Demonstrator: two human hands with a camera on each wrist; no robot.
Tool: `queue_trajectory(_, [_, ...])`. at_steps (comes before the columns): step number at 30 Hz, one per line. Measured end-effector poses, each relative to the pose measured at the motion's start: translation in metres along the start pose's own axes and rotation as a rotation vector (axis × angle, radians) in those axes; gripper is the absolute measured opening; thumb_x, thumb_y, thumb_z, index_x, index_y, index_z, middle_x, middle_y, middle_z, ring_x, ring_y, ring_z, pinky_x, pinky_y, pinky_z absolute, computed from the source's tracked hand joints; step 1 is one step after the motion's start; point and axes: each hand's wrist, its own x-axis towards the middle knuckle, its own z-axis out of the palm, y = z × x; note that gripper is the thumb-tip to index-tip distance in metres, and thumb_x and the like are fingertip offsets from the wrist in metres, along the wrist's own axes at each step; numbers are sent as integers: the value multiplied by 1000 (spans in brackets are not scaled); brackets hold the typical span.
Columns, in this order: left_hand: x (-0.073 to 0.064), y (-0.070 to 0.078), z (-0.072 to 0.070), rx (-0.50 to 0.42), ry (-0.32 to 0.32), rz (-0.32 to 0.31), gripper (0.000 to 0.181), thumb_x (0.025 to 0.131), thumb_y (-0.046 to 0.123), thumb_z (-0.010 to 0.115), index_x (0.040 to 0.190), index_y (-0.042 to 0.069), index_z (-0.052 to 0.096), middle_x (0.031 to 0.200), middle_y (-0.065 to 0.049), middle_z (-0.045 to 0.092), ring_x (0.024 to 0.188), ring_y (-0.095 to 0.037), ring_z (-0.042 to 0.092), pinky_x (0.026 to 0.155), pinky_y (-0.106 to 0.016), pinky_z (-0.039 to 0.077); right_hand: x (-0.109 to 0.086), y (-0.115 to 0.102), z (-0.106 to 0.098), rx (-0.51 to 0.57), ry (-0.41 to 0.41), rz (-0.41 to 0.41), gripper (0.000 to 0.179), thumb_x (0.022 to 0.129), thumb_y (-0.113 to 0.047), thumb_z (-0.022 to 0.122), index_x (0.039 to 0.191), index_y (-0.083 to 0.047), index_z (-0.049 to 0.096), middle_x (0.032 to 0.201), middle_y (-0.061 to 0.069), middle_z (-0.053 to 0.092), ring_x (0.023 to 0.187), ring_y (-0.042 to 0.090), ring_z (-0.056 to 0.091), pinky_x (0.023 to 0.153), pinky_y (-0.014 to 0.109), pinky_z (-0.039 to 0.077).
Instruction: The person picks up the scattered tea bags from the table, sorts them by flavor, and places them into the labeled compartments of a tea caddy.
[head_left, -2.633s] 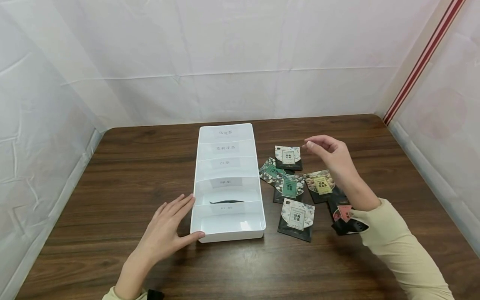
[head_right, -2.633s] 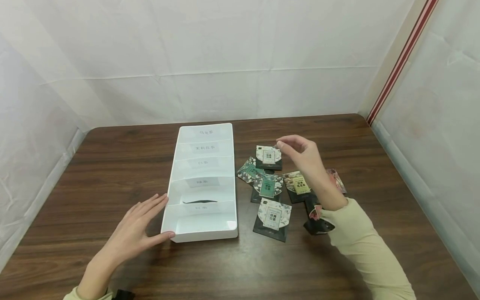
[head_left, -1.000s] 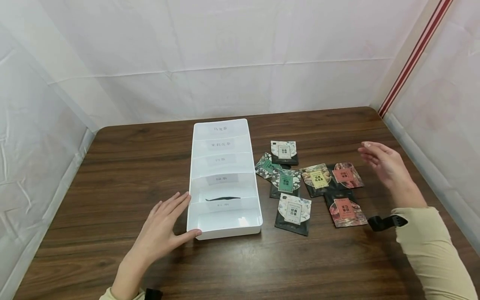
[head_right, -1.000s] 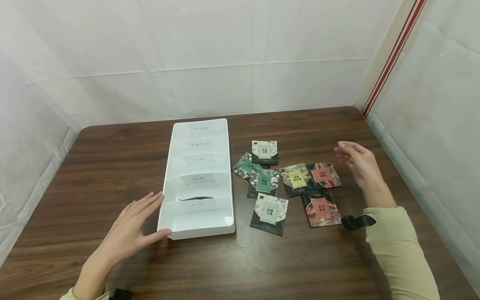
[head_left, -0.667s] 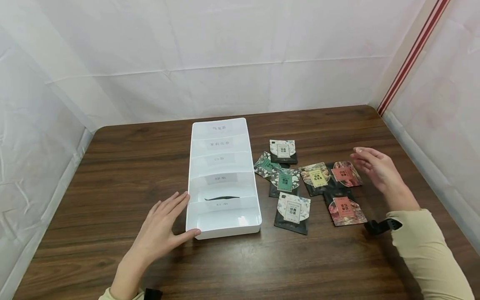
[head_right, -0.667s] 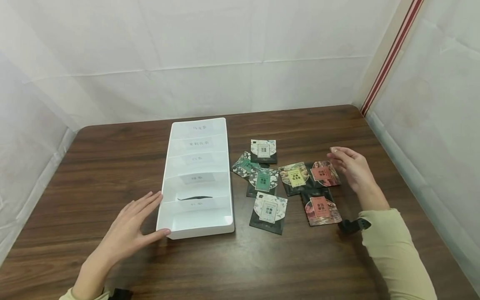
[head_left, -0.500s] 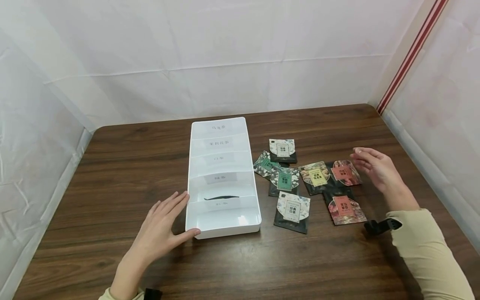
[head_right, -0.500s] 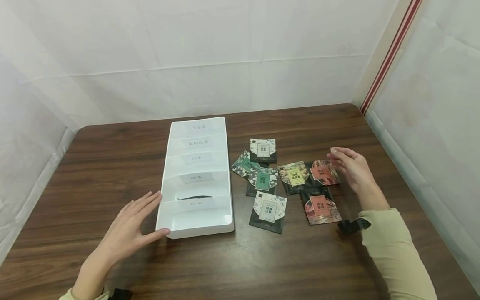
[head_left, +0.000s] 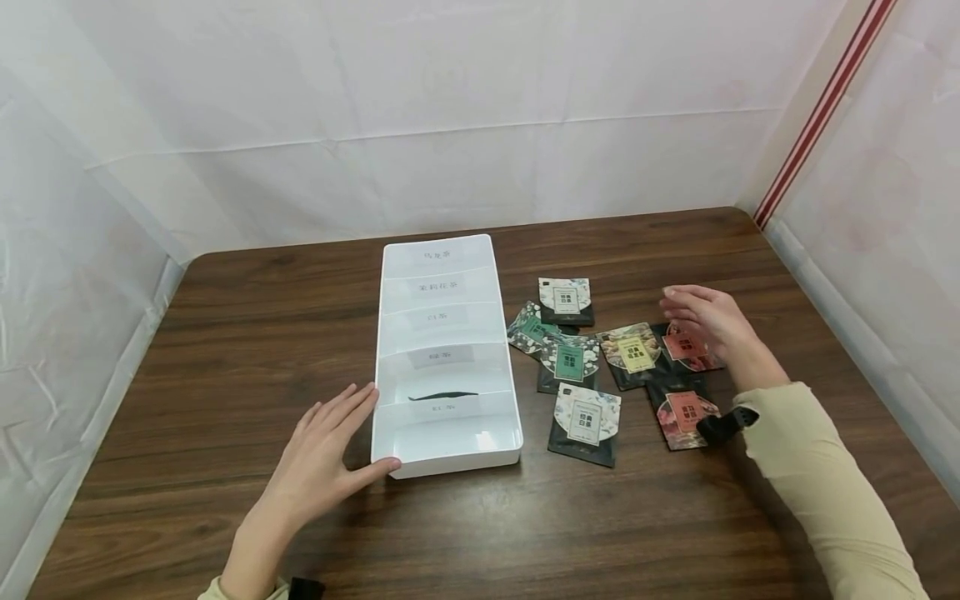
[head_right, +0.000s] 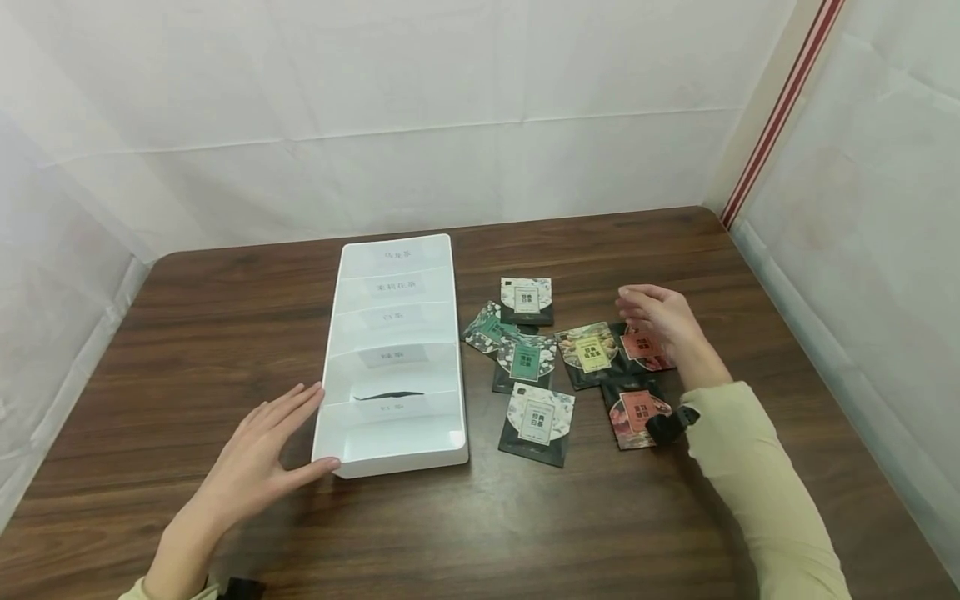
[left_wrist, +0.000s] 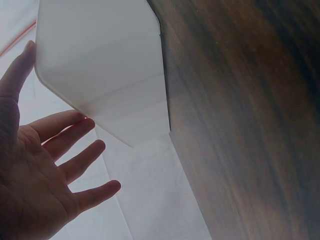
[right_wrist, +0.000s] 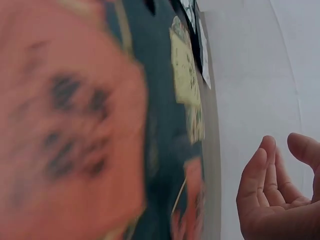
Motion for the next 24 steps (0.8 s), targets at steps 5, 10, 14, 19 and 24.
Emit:
queue_trajectory(5, [0,0,1,0,0,-2,81,70,51,66,130,2,43,131,-9,42,122,-27,33,94,-54,23,17,-8,18,-89,-17,-5,56,81,-31,63,123,2,43,95,1,61,88,13,59,84,31,44])
queue_trajectory(10, [-1,-1,1,-2,6,2,81,70,51,67,130,2,44,131,-8,43,122,-27,34,94,-55,23,35,-15,34,-157,-34,-12,56,83,-30,61,124,5,44,107,13,58,93,18,58,87,37,41])
queue_trajectory(14, [-1,-1,1,-5,7,-2,81,69,51,67,129,2,44,131,-8,42,122,-27,34,94,-55,23,49,-16,46,-220,-49,-17,54,85,-29,59,124,6,45,115,20,53,93,20,57,87,37,42])
queue_trajectory(19, [-2,0,0,-3,-1,-10,81,69,51,67,130,2,43,131,-8,42,122,-27,34,94,-54,23,65,-13,58,-289,-44,-15,47,85,-27,59,118,6,50,105,16,57,84,18,59,81,32,46])
queue_trajectory(24, [-2,0,1,-4,-10,-20,81,70,52,66,131,3,42,132,-8,42,122,-27,33,95,-54,22,75,-9,66,-337,-11,-6,41,85,-24,59,113,6,54,94,11,58,75,15,59,72,26,49])
